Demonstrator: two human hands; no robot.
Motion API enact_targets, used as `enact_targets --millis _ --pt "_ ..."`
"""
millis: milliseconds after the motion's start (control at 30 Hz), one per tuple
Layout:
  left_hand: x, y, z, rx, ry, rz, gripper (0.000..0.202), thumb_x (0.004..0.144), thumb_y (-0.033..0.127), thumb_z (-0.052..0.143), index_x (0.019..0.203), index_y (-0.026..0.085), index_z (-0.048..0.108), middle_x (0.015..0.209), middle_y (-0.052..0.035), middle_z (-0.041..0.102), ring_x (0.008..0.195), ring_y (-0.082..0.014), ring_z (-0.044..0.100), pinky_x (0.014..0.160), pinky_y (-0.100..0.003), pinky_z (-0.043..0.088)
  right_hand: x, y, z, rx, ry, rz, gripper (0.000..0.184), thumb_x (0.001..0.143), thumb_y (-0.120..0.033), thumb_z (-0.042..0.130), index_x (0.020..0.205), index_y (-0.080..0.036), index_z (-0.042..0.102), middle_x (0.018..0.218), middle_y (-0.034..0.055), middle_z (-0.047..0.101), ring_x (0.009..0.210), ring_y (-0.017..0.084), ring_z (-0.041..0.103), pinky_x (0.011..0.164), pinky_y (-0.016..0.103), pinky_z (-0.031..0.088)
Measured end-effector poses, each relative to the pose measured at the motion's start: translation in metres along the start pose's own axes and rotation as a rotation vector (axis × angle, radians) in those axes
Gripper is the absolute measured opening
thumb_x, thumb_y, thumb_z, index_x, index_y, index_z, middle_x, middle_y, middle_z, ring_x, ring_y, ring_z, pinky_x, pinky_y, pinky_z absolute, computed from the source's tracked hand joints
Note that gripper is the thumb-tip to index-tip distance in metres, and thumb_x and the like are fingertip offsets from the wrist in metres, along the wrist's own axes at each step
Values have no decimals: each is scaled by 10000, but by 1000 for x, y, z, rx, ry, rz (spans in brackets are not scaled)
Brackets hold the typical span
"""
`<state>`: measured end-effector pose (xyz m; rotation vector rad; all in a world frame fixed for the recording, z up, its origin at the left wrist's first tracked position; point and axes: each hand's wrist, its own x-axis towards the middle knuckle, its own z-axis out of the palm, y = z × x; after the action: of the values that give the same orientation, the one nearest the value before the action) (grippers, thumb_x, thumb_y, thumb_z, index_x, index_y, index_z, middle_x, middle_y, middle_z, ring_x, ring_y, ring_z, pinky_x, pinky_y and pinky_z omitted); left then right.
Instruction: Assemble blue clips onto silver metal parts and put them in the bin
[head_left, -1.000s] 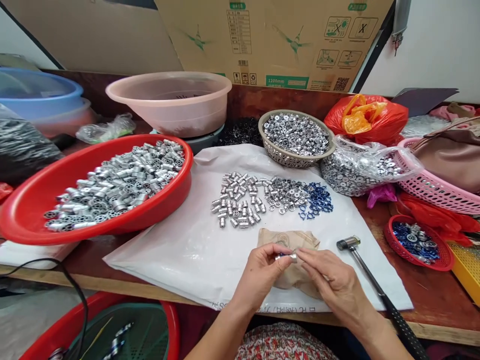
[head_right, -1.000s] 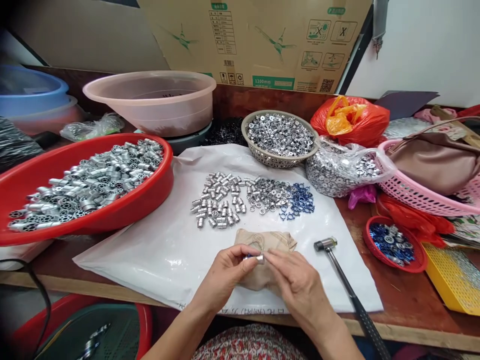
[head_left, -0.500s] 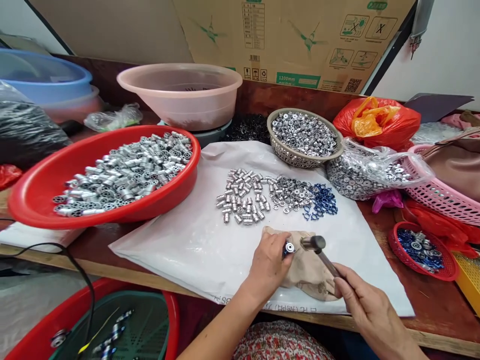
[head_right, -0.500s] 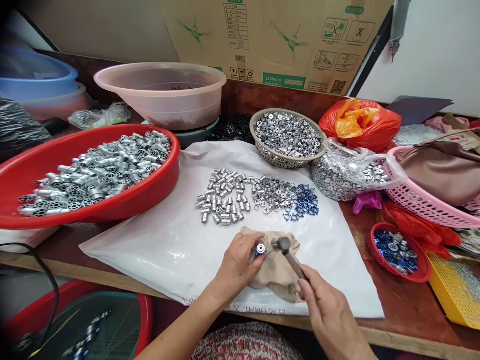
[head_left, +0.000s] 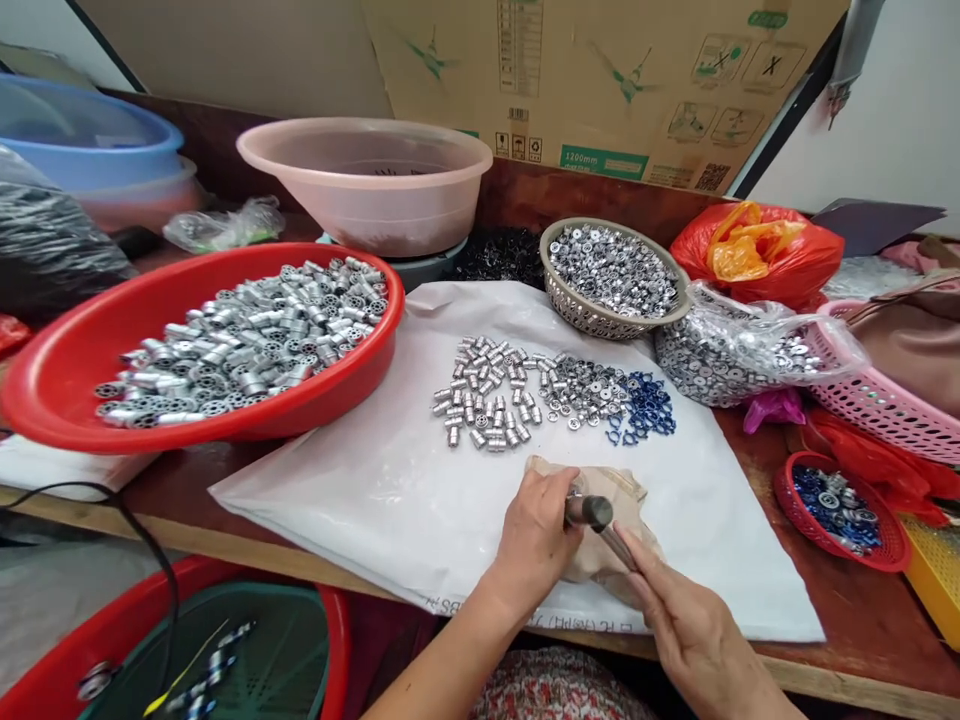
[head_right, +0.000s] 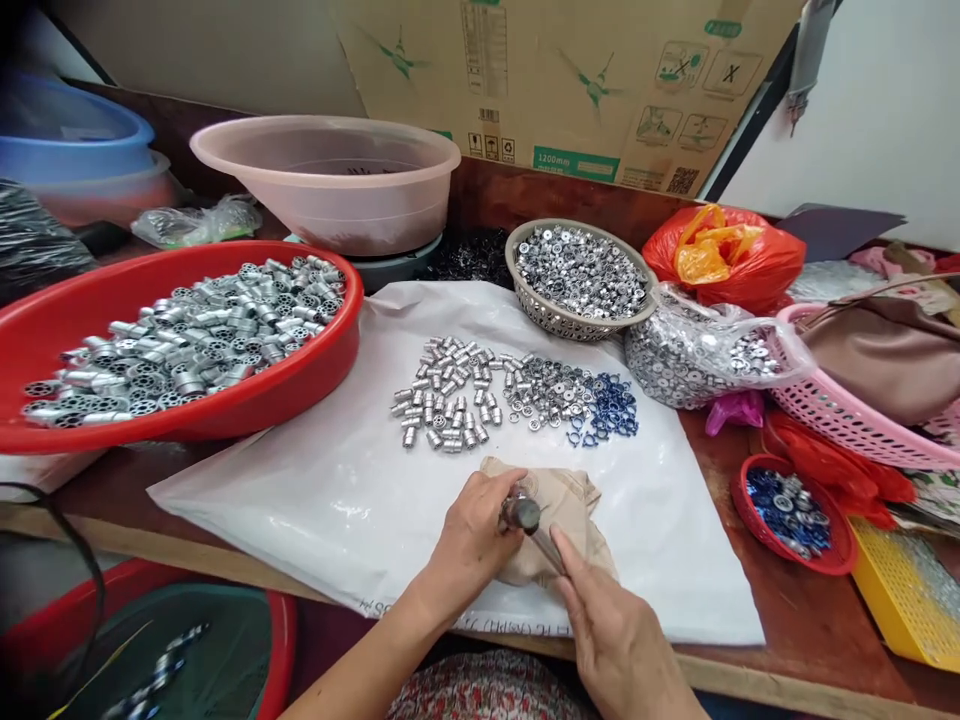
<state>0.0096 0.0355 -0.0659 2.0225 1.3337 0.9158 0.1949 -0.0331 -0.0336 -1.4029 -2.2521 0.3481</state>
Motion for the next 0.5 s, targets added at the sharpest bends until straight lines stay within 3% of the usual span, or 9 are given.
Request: enact_targets --millis 67,167,200,300,400,500 --pt "-1 0 -1 -3 0 16 472 672 61 538 1137 142 545 992 -123 665 869 -275 538 779 -416 449 -10 14 -1 -86 34 84 492 908 -241 405 1396 -251 346 1228 29 618 1071 182 618 841 246 543" --pt "-3 0 -3 -7 2 26 422 681 69 542 1097 138 561 931 -114 671 843 -265 546 772 -410 450 -47 53 -12 -364 158 346 416 908 -363 371 1296 -234 451 1101 79 661 914 221 674 734 313 562" --pt "-3 0 -3 -7 0 24 406 684 68 537 1083 137 567 911 -111 671 829 -261 548 764 -407 452 -61 67 -17 -478 159 447 409 901 -391 362 1255 -228 486 1080 97 659 838 242 683 663 345 558" --pt "0 2 -3 -1 -6 28 365 693 74 531 1049 142 581 890 -109 668 811 -259 551 740 -399 457 -85 95 -28 -643 85 516 375 878 -407 357 1115 -212 573 955 119 664 752 274 662 622 398 516" --pt "2 6 -5 5 -2 51 356 698 75 535 1042 152 587 878 -104 666 812 -255 555 734 -387 462 -57 93 -27 -644 162 476 360 875 -398 367 1028 -178 608 854 128 652 804 286 629 715 417 485" --pt "-13 1 -22 40 33 44 331 734 87 518 1047 175 584 870 -85 654 814 -235 553 695 -341 467 10 82 -12 -424 141 343 298 882 -401 419 868 -205 644 855 85 659 816 222 615 782 350 466"
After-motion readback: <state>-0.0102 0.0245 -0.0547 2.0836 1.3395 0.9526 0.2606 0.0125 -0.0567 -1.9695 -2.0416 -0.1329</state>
